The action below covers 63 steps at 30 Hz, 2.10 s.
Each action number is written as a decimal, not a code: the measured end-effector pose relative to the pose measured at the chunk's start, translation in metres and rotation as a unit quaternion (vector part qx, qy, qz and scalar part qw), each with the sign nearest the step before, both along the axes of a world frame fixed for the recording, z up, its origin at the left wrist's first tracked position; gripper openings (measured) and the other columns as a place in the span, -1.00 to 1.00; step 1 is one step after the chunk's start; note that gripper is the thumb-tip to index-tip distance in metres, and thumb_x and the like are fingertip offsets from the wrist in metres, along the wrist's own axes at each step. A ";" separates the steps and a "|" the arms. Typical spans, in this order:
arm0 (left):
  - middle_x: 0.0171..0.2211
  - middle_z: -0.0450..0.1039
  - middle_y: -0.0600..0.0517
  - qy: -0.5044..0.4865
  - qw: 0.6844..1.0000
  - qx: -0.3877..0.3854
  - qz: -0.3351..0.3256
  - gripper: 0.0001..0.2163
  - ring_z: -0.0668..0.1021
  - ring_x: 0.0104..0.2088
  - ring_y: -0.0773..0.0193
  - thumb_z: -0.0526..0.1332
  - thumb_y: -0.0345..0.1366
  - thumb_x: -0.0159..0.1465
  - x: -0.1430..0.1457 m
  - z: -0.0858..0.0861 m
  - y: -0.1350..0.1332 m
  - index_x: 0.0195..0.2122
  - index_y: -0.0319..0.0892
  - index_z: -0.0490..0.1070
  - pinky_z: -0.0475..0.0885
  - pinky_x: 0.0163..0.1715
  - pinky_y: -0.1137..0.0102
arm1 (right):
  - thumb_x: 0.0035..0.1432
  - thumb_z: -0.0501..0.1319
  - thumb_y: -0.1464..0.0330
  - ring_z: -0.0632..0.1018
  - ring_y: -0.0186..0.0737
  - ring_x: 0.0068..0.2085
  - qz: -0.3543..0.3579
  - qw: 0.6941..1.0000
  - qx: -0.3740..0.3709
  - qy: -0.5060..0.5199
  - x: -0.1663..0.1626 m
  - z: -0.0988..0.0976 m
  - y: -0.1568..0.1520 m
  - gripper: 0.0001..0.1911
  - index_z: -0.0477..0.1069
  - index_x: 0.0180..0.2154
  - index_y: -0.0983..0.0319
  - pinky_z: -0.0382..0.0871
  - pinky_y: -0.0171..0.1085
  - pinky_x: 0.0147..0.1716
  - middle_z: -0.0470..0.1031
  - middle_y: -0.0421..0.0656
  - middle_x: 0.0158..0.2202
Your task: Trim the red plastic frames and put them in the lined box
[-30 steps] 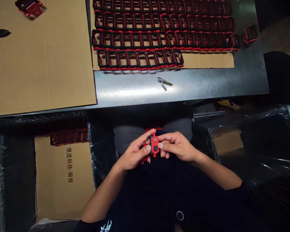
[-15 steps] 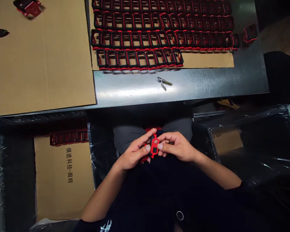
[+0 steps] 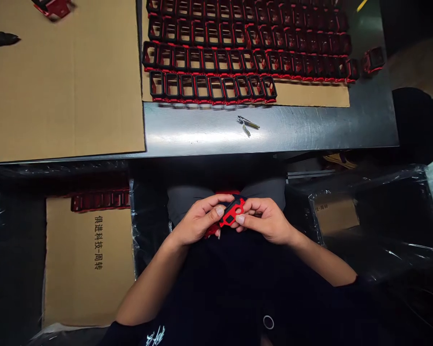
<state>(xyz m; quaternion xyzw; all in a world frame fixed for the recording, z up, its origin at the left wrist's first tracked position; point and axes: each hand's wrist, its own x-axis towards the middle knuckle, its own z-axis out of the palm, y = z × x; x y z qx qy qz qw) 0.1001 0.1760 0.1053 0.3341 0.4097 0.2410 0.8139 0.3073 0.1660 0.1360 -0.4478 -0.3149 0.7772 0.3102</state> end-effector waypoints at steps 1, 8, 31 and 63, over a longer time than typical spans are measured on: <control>-0.52 0.49 0.10 0.003 1.000 0.002 0.001 -0.39 0.48 -0.66 0.42 0.33 0.14 0.21 0.000 -0.001 0.000 0.13 -0.18 0.44 0.36 -0.69 0.56 | 0.05 0.49 0.17 0.66 -0.33 -0.41 0.000 1.000 0.002 0.001 0.000 0.000 0.000 -0.69 0.50 -0.40 0.25 0.57 -0.33 -0.35 0.69 -0.14 -0.39; -0.54 0.50 0.10 0.031 0.999 0.018 -0.007 -0.37 0.44 -0.68 0.43 0.29 0.19 0.22 -0.001 0.003 -0.002 0.12 -0.20 0.42 0.35 -0.69 0.55 | 0.00 0.50 0.11 0.64 -0.35 -0.46 0.003 0.999 -0.041 0.008 0.001 -0.001 0.003 -0.62 0.50 -0.39 0.26 0.53 -0.38 -0.42 0.68 -0.16 -0.43; -0.13 0.61 -0.03 0.136 0.946 0.293 -0.012 -0.62 0.59 -0.23 0.21 0.29 -0.07 0.30 -0.009 0.023 -0.004 0.07 -0.14 0.48 0.49 -0.14 0.34 | 0.01 0.50 0.11 0.60 -0.38 -0.46 -0.047 0.999 0.021 0.017 -0.011 0.003 0.011 -0.64 0.55 -0.35 0.26 0.54 -0.37 -0.38 0.62 -0.22 -0.47; -0.35 0.60 0.01 0.236 0.905 0.352 -0.035 -0.82 0.57 -0.35 0.25 0.27 -0.15 0.30 0.003 0.028 -0.009 -0.30 -0.15 0.56 0.45 -0.29 0.39 | 0.05 0.44 0.05 0.53 -0.38 -0.48 -0.036 0.999 0.008 -0.012 -0.012 -0.004 0.011 -0.58 0.65 -0.23 0.26 0.46 -0.36 -0.46 0.59 -0.21 -0.47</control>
